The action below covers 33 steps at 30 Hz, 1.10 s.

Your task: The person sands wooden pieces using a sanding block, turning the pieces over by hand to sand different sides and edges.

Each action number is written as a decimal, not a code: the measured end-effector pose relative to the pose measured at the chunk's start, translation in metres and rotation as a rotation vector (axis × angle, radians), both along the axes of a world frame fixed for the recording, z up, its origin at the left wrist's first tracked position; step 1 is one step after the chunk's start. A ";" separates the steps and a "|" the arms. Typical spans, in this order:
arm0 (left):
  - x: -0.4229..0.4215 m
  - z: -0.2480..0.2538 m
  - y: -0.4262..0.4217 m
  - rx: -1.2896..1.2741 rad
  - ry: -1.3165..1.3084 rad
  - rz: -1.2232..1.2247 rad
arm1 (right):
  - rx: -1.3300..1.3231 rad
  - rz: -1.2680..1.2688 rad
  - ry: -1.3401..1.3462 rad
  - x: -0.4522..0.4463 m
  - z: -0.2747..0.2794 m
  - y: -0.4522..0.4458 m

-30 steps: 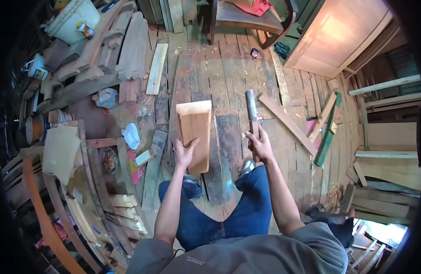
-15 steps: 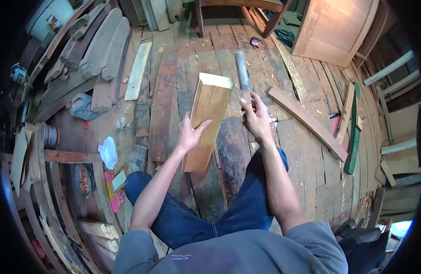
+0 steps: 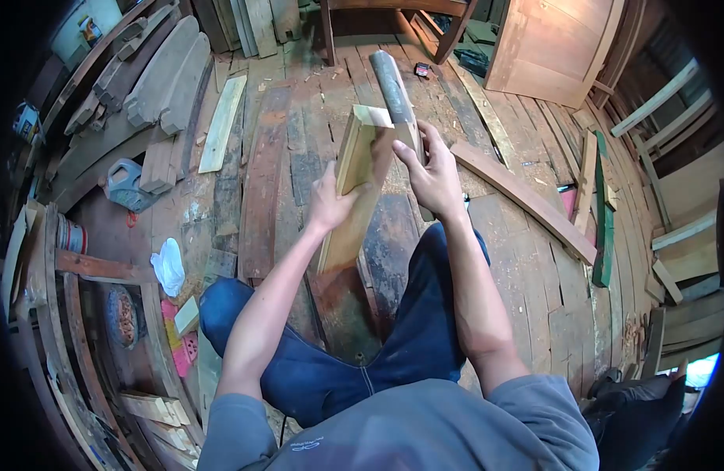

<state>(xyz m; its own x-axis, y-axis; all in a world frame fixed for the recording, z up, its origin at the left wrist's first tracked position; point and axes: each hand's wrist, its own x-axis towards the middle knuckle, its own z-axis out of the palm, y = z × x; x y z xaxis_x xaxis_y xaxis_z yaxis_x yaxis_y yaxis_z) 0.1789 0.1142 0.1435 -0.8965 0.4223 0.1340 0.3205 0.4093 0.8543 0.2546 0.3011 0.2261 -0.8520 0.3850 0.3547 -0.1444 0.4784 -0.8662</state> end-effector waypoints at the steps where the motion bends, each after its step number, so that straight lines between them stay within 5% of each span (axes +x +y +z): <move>1: 0.000 0.006 0.000 0.000 -0.004 -0.006 | 0.051 0.015 -0.001 0.004 0.005 0.002; 5: 0.001 0.003 0.002 0.010 0.069 -0.003 | 0.144 0.040 -0.141 0.027 0.038 0.006; 8: -0.005 0.004 0.010 0.067 0.174 -0.016 | 0.502 0.091 0.113 0.037 0.038 0.033; 12: -0.015 -0.014 0.039 0.111 0.229 -0.046 | 0.672 0.085 -0.056 0.074 0.037 0.079; 17: 0.010 -0.024 0.070 0.144 0.163 -0.090 | 0.660 0.033 0.051 0.117 0.002 0.108; 21: 0.028 -0.062 0.088 0.088 0.172 -0.016 | 0.570 -0.020 -0.128 0.148 -0.029 0.124; 33: 0.052 -0.043 0.075 0.075 0.119 -0.037 | 0.394 -0.123 -0.162 0.195 -0.068 0.149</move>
